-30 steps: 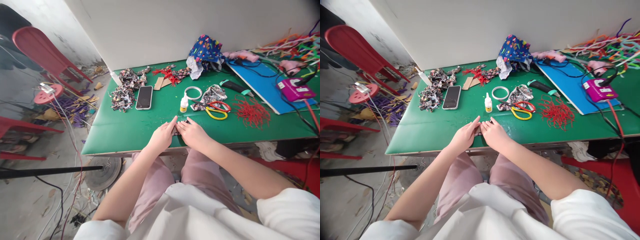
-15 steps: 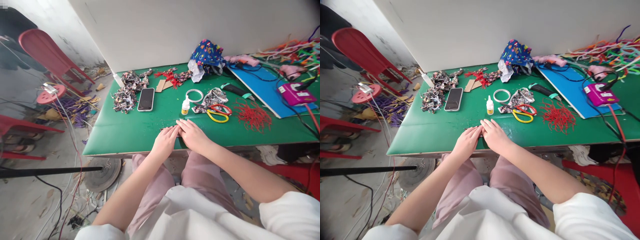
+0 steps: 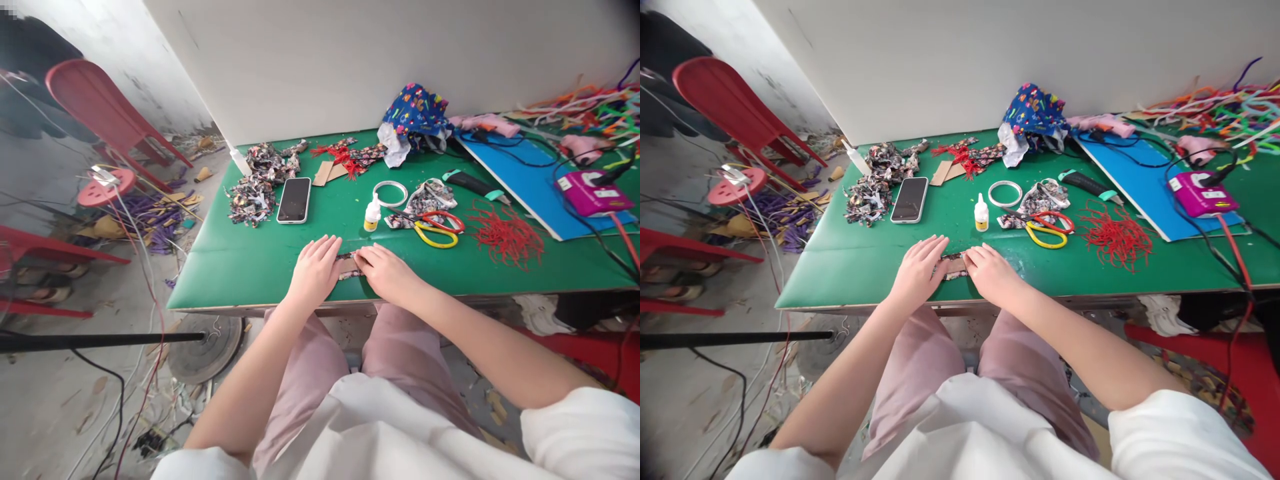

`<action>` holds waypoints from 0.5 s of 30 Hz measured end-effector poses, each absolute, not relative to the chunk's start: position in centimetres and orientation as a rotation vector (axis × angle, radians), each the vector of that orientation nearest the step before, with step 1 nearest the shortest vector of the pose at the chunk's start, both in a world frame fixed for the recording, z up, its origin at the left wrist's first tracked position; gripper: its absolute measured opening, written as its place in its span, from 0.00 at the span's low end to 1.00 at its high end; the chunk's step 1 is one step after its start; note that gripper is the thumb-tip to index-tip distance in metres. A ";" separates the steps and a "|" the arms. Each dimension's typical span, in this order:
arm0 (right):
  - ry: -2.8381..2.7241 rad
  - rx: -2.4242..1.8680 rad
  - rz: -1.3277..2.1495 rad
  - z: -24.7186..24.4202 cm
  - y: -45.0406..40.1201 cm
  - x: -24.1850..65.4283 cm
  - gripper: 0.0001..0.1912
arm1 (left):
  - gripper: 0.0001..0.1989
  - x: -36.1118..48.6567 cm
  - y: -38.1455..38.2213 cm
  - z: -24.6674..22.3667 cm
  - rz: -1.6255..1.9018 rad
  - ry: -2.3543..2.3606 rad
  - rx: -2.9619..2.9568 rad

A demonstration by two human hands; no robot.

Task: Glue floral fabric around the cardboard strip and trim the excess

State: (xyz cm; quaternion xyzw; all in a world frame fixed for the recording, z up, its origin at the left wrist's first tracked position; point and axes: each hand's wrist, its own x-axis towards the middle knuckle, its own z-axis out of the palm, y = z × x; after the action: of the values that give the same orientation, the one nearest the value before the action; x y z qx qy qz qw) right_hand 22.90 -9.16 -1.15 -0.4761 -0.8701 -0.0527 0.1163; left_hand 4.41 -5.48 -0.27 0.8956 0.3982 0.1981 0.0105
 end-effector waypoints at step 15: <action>-2.578 -1.441 -0.147 -1.3 -9.4 23.3 0.20 | 0.24 1.7 -8.0 -1.1 0.365 1.310 2.835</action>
State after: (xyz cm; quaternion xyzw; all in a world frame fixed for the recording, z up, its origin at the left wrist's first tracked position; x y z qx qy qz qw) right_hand 23.30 -9.42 -1.31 -0.4852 -0.8681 -0.0494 0.0921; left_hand 1.73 -7.97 -1.15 0.9016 0.4166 0.1160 -0.0014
